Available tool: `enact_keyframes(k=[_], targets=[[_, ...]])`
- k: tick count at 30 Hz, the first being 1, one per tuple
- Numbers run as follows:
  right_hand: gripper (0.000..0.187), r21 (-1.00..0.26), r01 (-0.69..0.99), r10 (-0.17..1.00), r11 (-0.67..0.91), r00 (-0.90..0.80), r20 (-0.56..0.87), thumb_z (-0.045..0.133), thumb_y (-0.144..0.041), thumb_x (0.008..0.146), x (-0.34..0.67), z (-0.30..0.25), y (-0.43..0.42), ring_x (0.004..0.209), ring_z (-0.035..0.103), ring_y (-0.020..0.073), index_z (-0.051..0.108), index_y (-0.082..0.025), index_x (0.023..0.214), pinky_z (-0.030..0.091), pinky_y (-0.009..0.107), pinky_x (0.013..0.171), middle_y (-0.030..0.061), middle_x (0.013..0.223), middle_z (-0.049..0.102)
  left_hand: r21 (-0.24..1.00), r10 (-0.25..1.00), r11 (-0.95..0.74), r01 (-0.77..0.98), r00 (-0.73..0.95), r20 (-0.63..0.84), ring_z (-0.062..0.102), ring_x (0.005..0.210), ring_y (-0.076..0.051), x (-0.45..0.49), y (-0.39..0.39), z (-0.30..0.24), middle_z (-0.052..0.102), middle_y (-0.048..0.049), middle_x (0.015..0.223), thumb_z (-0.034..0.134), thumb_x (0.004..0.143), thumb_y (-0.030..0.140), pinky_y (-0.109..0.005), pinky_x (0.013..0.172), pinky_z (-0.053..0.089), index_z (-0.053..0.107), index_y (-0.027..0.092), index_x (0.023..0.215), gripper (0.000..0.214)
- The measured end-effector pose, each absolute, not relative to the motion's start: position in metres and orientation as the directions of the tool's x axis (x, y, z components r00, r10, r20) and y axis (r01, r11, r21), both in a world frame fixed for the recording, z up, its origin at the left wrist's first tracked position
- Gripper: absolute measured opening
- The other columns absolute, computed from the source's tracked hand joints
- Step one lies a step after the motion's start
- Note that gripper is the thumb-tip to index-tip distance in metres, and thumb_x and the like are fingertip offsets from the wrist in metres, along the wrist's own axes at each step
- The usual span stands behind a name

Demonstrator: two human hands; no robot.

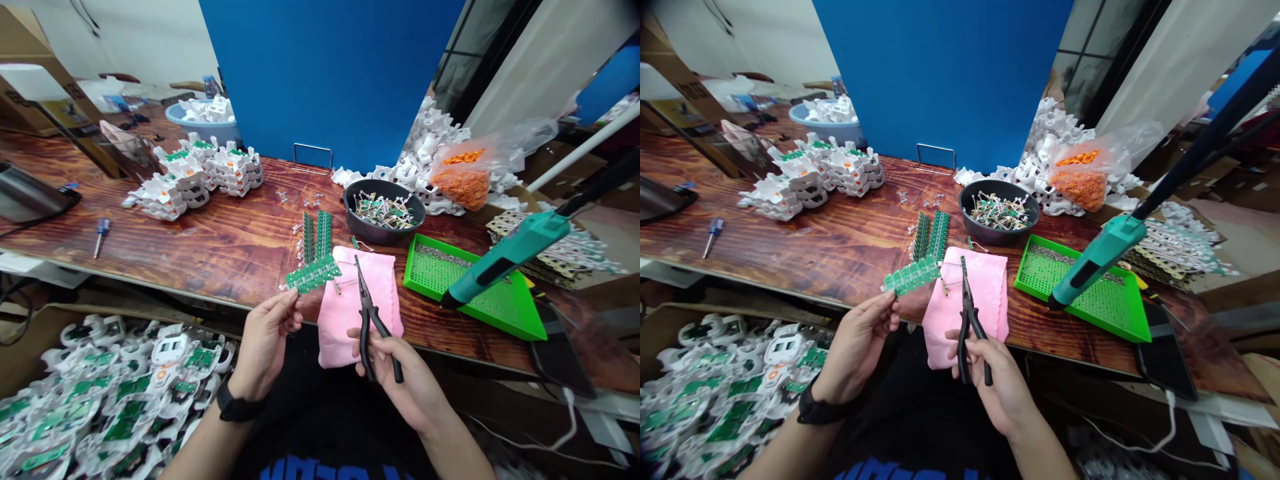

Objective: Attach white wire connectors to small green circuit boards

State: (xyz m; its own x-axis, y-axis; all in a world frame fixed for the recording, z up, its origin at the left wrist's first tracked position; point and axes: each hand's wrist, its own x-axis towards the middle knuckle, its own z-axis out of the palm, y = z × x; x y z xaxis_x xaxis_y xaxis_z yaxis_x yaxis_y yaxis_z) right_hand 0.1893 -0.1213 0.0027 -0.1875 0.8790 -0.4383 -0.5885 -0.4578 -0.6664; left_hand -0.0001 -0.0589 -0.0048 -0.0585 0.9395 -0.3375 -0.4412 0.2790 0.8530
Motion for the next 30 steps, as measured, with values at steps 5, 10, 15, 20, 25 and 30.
enact_keyframes(k=[5, 10, 15, 20, 25, 30], targets=[[0.015, -0.752, -0.407, 0.854, -0.518, -0.192, -0.484, 0.056, -0.026, 0.076, 0.190, 0.008, -0.126, 0.085, 0.055, 0.0201, 0.065, -0.015, 0.080, 0.046, 0.034, 0.074, 0.0109, 0.102, 0.062, 0.876, 0.942, 0.256, -0.408, -0.099, -0.321, 0.055, 0.052, -0.008, 0.000, -0.057, 0.003, 0.065, -0.0038, 0.067, 0.070, 0.065, 0.028, -0.018, 0.048, 0.042, 0.068, 0.011, 0.069, 0.017], [0.015, -0.889, -0.154, 0.901, -0.432, -0.125, -0.416, 0.057, -0.026, 0.077, 0.189, 0.003, -0.134, 0.075, 0.053, 0.0156, 0.065, -0.017, 0.086, 0.041, 0.031, 0.078, 0.0042, 0.087, 0.061, 0.895, 0.947, 0.220, -0.388, -0.136, -0.292, 0.055, 0.051, -0.008, 0.003, -0.056, 0.005, 0.065, -0.0035, 0.065, 0.071, 0.064, 0.029, -0.018, 0.048, 0.042, 0.068, 0.012, 0.067, 0.018], [0.029, -0.943, -0.013, 0.936, -0.333, -0.129, -0.328, 0.053, -0.028, 0.082, 0.189, -0.001, -0.132, 0.073, 0.049, 0.0132, 0.059, -0.022, 0.109, 0.040, 0.027, 0.072, 0.0014, 0.089, 0.056, 0.903, 0.948, 0.209, -0.375, -0.150, -0.281, 0.056, 0.051, -0.008, 0.001, -0.058, 0.003, 0.065, -0.0036, 0.064, 0.071, 0.064, 0.029, -0.019, 0.049, 0.043, 0.068, 0.012, 0.067, 0.017], [0.028, -0.946, 0.024, 0.935, -0.324, -0.145, -0.324, 0.051, -0.029, 0.083, 0.187, 0.003, -0.129, 0.073, 0.048, 0.0130, 0.057, -0.022, 0.110, 0.040, 0.026, 0.070, 0.0012, 0.088, 0.053, 0.898, 0.948, 0.219, -0.382, -0.136, -0.289, 0.057, 0.052, -0.009, -0.001, -0.062, 0.002, 0.066, -0.0033, 0.063, 0.071, 0.064, 0.027, -0.019, 0.051, 0.045, 0.069, 0.012, 0.069, 0.016], [0.018, -0.956, -0.002, 0.948, -0.294, -0.133, -0.291, 0.052, -0.028, 0.082, 0.181, 0.000, -0.127, 0.061, 0.044, 0.0109, 0.059, -0.017, 0.094, 0.037, 0.025, 0.060, -0.0004, 0.071, 0.049, 0.887, 0.944, 0.242, -0.393, -0.118, -0.309, 0.057, 0.051, -0.008, -0.004, -0.064, 0.002, 0.066, -0.0035, 0.063, 0.071, 0.065, 0.025, -0.018, 0.050, 0.045, 0.068, 0.011, 0.068, 0.015], [0.017, -0.797, -0.378, 0.880, -0.472, -0.252, -0.402, 0.051, -0.024, 0.079, 0.162, -0.007, -0.120, 0.058, 0.042, 0.0107, 0.061, -0.011, 0.084, 0.032, 0.023, 0.050, 0.0029, 0.066, 0.050, 0.843, 0.932, 0.232, -0.486, -0.136, -0.335, 0.056, 0.050, -0.006, -0.020, -0.062, 0.000, 0.065, -0.0024, 0.062, 0.071, 0.065, 0.022, -0.015, 0.049, 0.047, 0.067, 0.010, 0.068, 0.013]])
